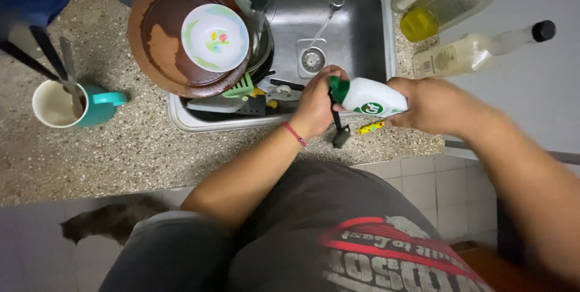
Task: Scrubbing a small kitchen tool with a brush and soap in a sink.
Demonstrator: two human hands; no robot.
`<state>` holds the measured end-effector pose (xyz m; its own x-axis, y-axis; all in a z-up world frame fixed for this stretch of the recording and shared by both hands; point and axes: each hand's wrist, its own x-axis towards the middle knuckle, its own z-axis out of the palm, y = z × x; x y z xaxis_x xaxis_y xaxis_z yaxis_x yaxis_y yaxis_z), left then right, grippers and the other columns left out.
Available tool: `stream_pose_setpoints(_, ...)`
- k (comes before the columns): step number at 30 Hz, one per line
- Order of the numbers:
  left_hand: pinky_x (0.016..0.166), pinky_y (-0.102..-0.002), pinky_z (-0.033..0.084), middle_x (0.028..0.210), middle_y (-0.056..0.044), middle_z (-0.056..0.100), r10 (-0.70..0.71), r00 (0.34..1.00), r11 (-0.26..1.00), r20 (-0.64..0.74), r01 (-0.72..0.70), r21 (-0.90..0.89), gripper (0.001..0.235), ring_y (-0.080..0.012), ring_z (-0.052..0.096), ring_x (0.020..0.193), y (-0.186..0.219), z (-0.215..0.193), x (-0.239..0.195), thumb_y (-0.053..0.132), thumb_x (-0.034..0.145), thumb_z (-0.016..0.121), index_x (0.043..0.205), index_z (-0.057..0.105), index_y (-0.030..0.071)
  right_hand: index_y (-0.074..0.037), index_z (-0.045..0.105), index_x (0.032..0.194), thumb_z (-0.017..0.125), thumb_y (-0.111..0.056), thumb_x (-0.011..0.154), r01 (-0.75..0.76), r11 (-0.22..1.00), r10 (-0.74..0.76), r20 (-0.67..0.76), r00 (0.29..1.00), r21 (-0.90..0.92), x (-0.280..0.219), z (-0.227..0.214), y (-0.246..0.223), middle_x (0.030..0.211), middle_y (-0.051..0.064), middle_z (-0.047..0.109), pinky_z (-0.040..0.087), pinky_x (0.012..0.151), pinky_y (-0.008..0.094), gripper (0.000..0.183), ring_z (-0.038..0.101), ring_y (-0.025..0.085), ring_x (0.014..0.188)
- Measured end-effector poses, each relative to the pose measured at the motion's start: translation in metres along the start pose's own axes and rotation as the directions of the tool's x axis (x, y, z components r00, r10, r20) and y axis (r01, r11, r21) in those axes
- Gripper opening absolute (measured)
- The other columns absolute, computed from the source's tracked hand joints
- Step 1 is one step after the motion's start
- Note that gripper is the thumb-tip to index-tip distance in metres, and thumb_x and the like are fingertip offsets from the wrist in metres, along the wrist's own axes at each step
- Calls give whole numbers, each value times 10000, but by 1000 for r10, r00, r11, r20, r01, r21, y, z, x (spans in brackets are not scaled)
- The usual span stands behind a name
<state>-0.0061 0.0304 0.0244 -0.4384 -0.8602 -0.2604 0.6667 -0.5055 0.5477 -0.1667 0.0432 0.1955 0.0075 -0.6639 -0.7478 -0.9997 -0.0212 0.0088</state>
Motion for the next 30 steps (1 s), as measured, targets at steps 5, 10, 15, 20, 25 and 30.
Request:
stream_pose_setpoints(5, 394, -187, 292, 660, -20, 393, -25, 999, 994, -25, 28, 104, 178, -121, 434, 567, 1, 5, -4, 228, 946, 545, 867, 598, 77, -54, 608, 1230, 849, -104, 723, 334, 788, 14, -558, 830, 516, 0, 83, 66, 1051, 244, 690, 495, 891, 582, 563, 636, 426, 1039)
stream_pose_setpoints(10, 394, -146, 273, 676, 41, 374, -104, 992, 965, -72, 118, 232, 116, -56, 428, 548, 18, 1, -11, 208, 923, 574, 871, 597, 106, 36, 654, 1116, 868, -53, 825, 468, 674, 268, -780, 566, 571, -35, 104, 112, 991, 198, 667, 548, 830, 439, 372, 618, 253, 923)
stream_pose_setpoints(15, 379, -169, 304, 671, 25, 373, -105, 967, 921, -230, 182, 345, 106, -77, 438, 523, 21, -16, -12, 203, 909, 622, 918, 623, 98, 83, 577, 1159, 801, -83, 886, 842, 374, 404, -886, 230, 389, -29, 138, 176, 1111, 297, 649, 570, 950, 426, 390, 672, 298, 1016)
stream_pose_setpoints(20, 389, -167, 288, 672, 38, 352, -101, 945, 889, -312, 227, 398, 75, -66, 418, 522, 34, 2, -21, 200, 935, 572, 904, 603, 138, 169, 595, 1119, 867, 14, 829, 659, 546, 520, -826, 218, 518, 33, 204, 177, 943, 278, 666, 566, 855, 417, 426, 646, 250, 895)
stream_pose_setpoints(25, 395, -181, 275, 663, 28, 358, -83, 933, 844, -351, 253, 473, 105, -76, 406, 519, 27, 10, -19, 184, 947, 548, 921, 609, 103, 71, 693, 1106, 888, -71, 771, 620, 528, 553, -789, 268, 580, 34, 212, 172, 1013, 215, 710, 536, 844, 426, 413, 614, 208, 971)
stream_pose_setpoints(30, 412, -193, 285, 679, 22, 349, -92, 942, 806, -324, 262, 531, 112, -81, 402, 540, 21, 21, -19, 171, 950, 551, 944, 609, 76, 1, 728, 1077, 931, -224, 750, 558, 510, 531, -750, 395, 655, 54, 246, 188, 1017, 197, 729, 512, 901, 457, 446, 660, 223, 1006)
